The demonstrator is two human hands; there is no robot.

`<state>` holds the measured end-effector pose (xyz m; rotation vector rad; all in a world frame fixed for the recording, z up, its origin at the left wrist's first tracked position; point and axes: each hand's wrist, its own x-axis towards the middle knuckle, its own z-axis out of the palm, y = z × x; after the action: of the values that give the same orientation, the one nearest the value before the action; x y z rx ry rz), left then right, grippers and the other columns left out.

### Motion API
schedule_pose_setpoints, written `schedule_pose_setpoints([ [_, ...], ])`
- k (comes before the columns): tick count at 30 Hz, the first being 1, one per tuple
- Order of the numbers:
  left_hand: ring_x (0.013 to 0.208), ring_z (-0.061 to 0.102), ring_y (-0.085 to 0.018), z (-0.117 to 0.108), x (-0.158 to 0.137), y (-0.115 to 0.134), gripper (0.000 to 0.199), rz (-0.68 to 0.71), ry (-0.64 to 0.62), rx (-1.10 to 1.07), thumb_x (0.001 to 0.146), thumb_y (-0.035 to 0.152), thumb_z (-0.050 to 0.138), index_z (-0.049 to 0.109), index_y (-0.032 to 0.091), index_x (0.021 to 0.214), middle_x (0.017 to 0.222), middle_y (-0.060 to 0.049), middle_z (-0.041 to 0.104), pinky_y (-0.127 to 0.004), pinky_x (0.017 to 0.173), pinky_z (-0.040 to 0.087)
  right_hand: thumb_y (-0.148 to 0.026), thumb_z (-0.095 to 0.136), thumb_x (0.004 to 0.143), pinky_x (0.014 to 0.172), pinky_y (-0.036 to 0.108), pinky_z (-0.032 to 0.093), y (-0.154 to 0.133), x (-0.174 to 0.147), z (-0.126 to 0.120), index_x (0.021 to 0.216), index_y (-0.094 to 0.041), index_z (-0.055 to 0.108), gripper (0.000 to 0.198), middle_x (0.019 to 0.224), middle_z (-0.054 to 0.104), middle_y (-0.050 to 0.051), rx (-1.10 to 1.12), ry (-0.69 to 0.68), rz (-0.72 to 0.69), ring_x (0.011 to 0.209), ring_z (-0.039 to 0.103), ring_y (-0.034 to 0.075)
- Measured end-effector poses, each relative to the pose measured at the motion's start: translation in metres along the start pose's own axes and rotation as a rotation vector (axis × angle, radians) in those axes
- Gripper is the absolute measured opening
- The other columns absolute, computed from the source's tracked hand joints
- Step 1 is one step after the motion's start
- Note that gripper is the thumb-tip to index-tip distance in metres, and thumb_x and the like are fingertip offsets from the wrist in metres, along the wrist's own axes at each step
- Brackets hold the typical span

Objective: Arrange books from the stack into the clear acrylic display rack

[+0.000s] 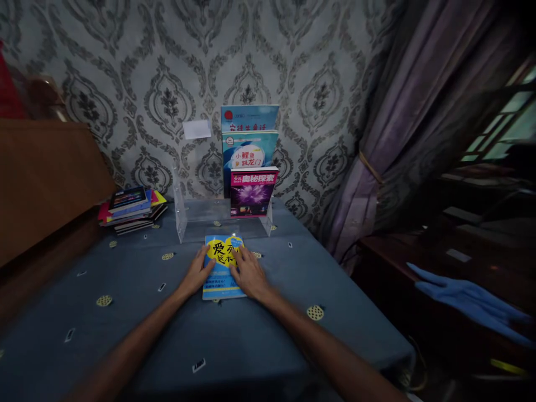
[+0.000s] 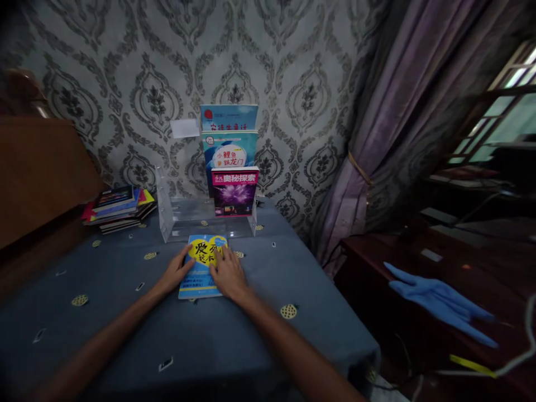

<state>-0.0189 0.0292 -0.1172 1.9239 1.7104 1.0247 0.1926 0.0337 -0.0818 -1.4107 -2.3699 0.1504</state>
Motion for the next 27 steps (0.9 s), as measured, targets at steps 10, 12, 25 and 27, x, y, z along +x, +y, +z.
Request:
schedule_pose_setpoints([
  [10, 0.150, 0.034, -0.035, 0.006, -0.002, 0.002, 0.057, 0.111, -0.001, 0.335, 0.096, 0.047, 0.049, 0.049, 0.013, 0.141, 0.156, -0.021, 0.043, -0.057, 0.122, 0.028, -0.032, 0.048, 0.099, 0.121, 0.060, 0.019, -0.003, 0.019, -0.016, 0.136, -0.018, 0.059, 0.041, 0.152, 0.051, 0.016, -0.029, -0.092, -0.098, 0.151, 0.028, 0.035],
  [12, 0.150, 0.033, -0.034, 0.003, 0.005, 0.001, 0.056, 0.131, -0.011, 0.325, 0.096, 0.044, 0.048, 0.046, 0.014, 0.143, 0.157, -0.020, 0.042, -0.056, 0.121, 0.029, -0.027, 0.044, 0.101, 0.122, 0.056, 0.020, -0.011, 0.035, -0.013, 0.134, -0.018, 0.060, 0.037, 0.148, 0.055, 0.015, 0.016, -0.111, -0.180, 0.147, 0.037, 0.029],
  [25, 0.151, 0.032, -0.031, -0.009, 0.013, 0.017, 0.066, 0.107, -0.125, 0.461, 0.098, 0.048, 0.044, 0.038, 0.007, 0.149, 0.158, -0.021, 0.040, -0.048, 0.122, 0.028, -0.026, 0.036, 0.102, 0.121, 0.056, 0.023, 0.027, 0.065, 0.003, 0.141, -0.019, 0.054, 0.043, 0.149, 0.056, 0.013, 0.074, -0.102, -0.194, 0.142, 0.047, 0.025],
  [27, 0.151, 0.032, -0.031, -0.009, 0.013, 0.017, 0.065, 0.111, -0.118, 0.469, 0.098, 0.048, 0.043, 0.038, 0.008, 0.149, 0.158, -0.021, 0.040, -0.048, 0.122, 0.028, -0.027, 0.037, 0.102, 0.121, 0.057, 0.023, 0.037, 0.059, 0.003, 0.141, -0.020, 0.055, 0.044, 0.150, 0.054, 0.012, 0.089, -0.084, -0.144, 0.144, 0.044, 0.025],
])
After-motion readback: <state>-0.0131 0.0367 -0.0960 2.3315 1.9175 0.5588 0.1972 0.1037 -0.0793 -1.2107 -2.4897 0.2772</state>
